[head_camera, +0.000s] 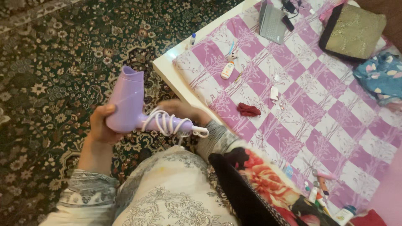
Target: The person picks up a hair dryer, organizes tubes and bottles of lotions and cosmetics from a bed into a drawer, and places various items like pens and cosmetic containers on a desk.
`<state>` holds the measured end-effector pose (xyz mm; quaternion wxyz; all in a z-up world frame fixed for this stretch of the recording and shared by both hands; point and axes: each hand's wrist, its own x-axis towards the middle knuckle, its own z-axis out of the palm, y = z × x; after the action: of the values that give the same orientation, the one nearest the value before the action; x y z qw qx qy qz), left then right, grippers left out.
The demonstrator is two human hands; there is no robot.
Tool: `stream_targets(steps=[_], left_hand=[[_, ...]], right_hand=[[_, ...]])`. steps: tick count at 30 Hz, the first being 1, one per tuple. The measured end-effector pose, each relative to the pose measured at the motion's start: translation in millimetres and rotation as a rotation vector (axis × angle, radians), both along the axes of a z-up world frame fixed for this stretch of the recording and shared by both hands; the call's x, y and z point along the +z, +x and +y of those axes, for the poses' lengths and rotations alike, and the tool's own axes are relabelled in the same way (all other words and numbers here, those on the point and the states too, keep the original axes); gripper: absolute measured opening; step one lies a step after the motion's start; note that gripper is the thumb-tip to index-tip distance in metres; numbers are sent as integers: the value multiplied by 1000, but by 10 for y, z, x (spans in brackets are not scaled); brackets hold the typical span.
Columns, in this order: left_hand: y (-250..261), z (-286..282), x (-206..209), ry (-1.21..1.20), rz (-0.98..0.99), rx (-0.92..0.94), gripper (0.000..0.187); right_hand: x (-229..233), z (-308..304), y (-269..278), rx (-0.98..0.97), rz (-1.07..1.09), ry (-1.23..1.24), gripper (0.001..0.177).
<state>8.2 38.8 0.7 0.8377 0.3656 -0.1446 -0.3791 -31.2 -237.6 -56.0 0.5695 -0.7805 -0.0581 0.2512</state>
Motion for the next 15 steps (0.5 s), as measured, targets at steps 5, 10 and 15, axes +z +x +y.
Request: stream_targets(steps=[5,10,15], left_hand=[[68,40,4,314,-114,-106,78],[-43,-105,67,736,-619,3,75],[-251,-344,99,459,-164,635,56]], right_hand=[[642,-340,224,139,-51,-123,36],[1216,-152,-153,-27,-143,-152,36],[1092,460,-892,-99,-420,-283,35]])
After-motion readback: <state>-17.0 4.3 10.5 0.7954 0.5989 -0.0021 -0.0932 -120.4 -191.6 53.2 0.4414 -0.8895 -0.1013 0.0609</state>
